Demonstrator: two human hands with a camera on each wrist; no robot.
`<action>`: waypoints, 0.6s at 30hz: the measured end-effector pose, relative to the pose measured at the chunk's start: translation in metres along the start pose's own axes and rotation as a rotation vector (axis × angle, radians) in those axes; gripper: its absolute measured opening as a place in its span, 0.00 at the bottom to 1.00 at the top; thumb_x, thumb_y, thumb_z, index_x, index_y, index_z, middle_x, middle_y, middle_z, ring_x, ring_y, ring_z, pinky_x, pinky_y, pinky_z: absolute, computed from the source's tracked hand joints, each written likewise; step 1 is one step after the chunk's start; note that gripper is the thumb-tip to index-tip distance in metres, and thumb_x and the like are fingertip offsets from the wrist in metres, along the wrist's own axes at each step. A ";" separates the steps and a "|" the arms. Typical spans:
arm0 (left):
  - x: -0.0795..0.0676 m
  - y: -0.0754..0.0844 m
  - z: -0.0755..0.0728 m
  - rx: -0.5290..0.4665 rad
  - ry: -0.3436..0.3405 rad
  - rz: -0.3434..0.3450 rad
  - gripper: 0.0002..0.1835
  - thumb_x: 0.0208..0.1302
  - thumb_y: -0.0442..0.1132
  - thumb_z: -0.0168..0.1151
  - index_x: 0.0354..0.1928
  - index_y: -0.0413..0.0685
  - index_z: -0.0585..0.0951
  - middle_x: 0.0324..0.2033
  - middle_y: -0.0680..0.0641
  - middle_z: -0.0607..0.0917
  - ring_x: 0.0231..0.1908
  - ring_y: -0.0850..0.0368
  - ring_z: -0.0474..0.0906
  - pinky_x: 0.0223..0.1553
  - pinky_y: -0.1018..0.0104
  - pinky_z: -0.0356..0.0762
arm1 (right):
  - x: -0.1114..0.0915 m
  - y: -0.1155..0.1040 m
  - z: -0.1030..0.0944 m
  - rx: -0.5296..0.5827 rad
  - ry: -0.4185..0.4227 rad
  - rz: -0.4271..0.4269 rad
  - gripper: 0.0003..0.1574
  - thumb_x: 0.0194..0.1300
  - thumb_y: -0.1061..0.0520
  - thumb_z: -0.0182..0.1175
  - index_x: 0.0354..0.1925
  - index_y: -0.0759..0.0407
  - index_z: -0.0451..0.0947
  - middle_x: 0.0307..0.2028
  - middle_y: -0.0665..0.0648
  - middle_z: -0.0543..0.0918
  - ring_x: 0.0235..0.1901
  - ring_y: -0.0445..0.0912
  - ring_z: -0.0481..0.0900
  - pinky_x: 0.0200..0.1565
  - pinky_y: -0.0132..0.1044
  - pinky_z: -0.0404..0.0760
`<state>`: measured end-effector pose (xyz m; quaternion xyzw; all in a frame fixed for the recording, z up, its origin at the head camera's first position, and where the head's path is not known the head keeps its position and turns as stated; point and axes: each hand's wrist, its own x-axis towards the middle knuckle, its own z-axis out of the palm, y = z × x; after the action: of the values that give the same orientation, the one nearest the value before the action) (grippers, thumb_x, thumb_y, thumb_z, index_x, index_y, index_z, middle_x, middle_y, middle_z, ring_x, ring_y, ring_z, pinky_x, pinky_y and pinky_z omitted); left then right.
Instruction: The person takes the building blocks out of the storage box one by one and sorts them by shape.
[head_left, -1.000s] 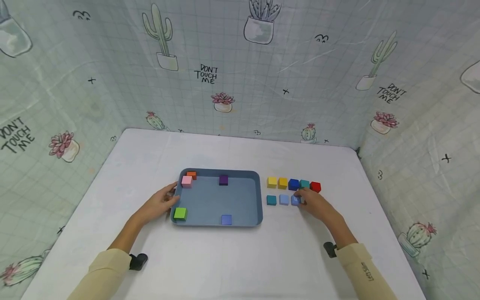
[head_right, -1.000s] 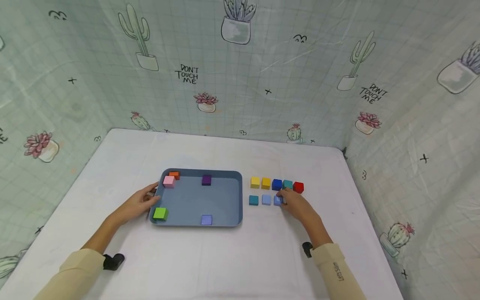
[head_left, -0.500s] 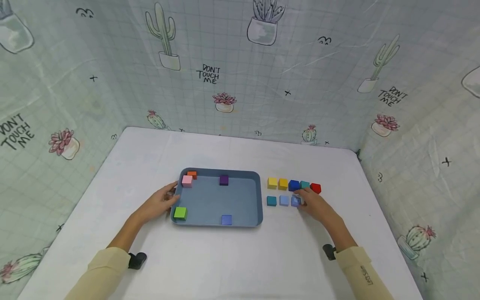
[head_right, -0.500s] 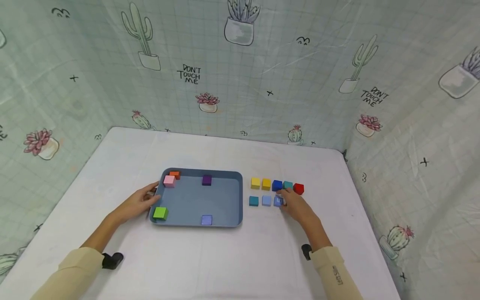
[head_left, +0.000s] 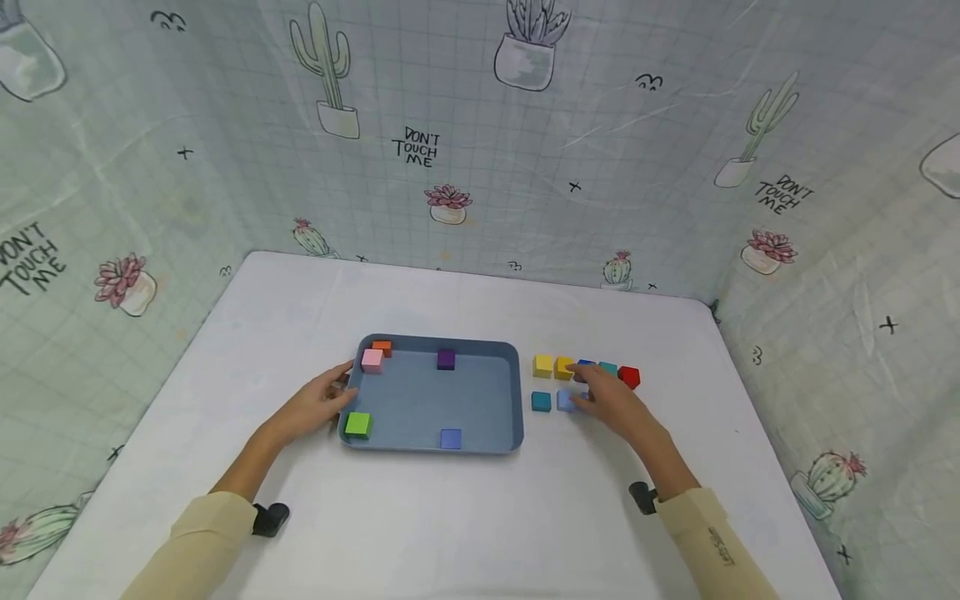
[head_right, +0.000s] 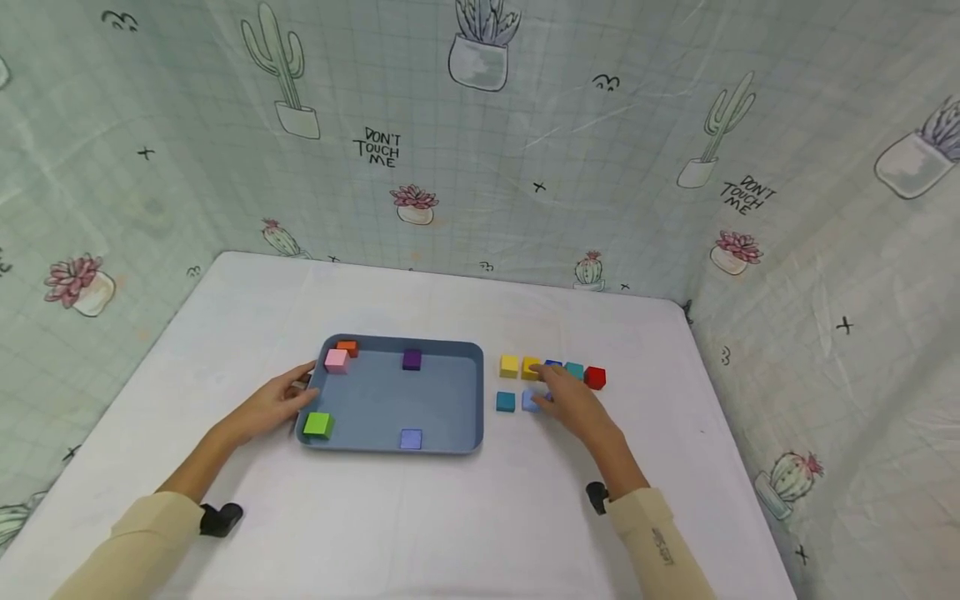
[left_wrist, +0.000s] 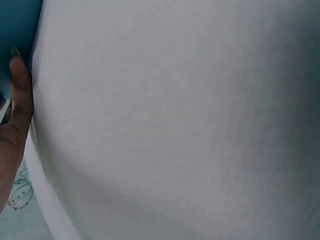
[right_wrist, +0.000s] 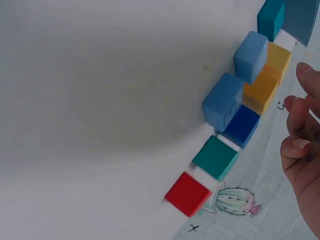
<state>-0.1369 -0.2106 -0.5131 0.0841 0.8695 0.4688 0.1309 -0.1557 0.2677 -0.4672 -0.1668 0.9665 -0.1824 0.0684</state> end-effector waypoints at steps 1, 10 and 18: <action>0.000 0.000 0.000 -0.001 0.000 -0.003 0.35 0.69 0.43 0.53 0.70 0.34 0.53 0.58 0.31 0.67 0.48 0.44 0.72 0.37 0.61 0.76 | 0.002 -0.002 0.000 -0.007 0.007 -0.007 0.33 0.58 0.56 0.67 0.60 0.60 0.69 0.49 0.59 0.78 0.37 0.47 0.75 0.41 0.39 0.79; 0.001 -0.005 0.004 -0.005 -0.005 0.000 0.36 0.69 0.44 0.54 0.71 0.35 0.53 0.57 0.32 0.67 0.47 0.45 0.72 0.37 0.62 0.76 | 0.020 -0.028 0.000 0.019 0.024 -0.082 0.31 0.59 0.57 0.66 0.60 0.58 0.70 0.47 0.58 0.78 0.35 0.46 0.74 0.38 0.35 0.78; 0.001 -0.005 0.000 -0.024 -0.001 0.012 0.35 0.69 0.43 0.54 0.70 0.35 0.54 0.59 0.31 0.66 0.48 0.43 0.72 0.36 0.61 0.76 | 0.039 -0.048 0.009 0.031 0.059 -0.224 0.29 0.60 0.59 0.65 0.59 0.59 0.71 0.46 0.57 0.79 0.35 0.43 0.76 0.38 0.31 0.78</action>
<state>-0.1375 -0.2131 -0.5175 0.0880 0.8631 0.4802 0.1296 -0.1765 0.2089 -0.4602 -0.2673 0.9405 -0.2085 0.0218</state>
